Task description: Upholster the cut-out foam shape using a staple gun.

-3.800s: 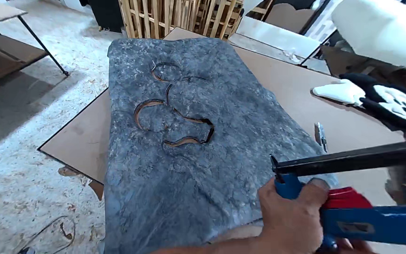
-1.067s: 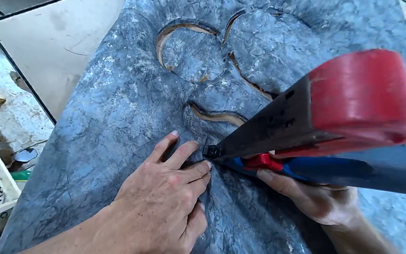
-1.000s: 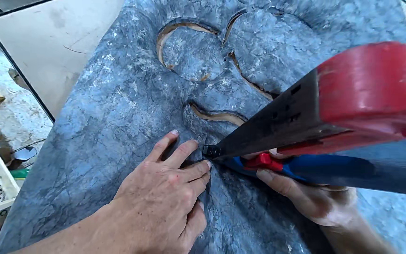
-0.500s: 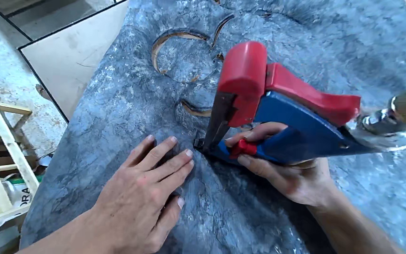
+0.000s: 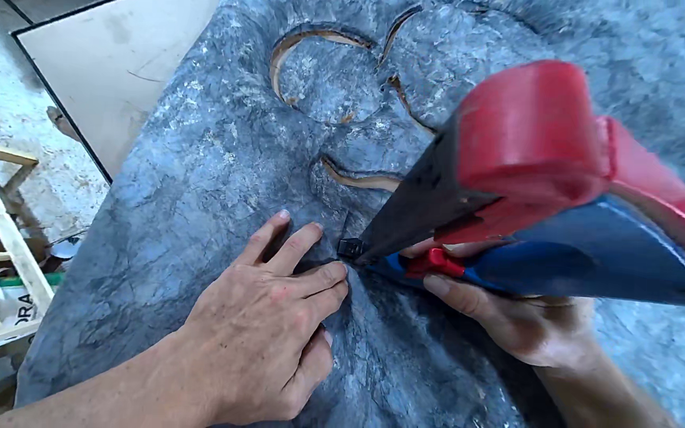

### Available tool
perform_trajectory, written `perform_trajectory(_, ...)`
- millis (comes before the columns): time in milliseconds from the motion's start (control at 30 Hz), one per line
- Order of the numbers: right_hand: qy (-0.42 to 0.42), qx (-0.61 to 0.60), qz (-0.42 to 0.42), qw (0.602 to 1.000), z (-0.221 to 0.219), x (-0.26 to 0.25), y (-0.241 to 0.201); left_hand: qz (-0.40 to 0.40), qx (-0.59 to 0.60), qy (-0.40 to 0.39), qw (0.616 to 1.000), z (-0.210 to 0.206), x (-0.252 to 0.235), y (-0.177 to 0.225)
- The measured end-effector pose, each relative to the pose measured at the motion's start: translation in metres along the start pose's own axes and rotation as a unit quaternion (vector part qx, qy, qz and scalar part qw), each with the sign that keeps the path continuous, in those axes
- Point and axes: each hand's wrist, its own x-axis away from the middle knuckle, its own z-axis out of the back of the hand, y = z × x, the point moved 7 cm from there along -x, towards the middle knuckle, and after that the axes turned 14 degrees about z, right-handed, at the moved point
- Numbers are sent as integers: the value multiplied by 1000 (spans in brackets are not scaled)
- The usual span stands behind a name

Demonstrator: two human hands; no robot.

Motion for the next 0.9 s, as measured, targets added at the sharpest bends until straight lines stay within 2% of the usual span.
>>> perform_trajectory(367, -31, -22, 3, 999, 1, -4, 3, -20, 33, 17, 999, 2, 0, -2)
perform_trajectory(533, -43, -15, 12, 999, 2, -2, -1, -19, 50, -1, 999, 0, 2, -1)
perform_trajectory(733, -51, -34, -11, 998, -1, -2, 4, -23, 46, 3, 999, 0, 1, -1)
perform_trajectory(833, -53, -72, -4, 996, 0, -5, 4, -19, 75, 81, 994, 11, 7, -3)
perform_trajectory(900, -43, -99, 0, 994, 3, -6, 3, 27, 70, 124, 989, 19, 20, -5)
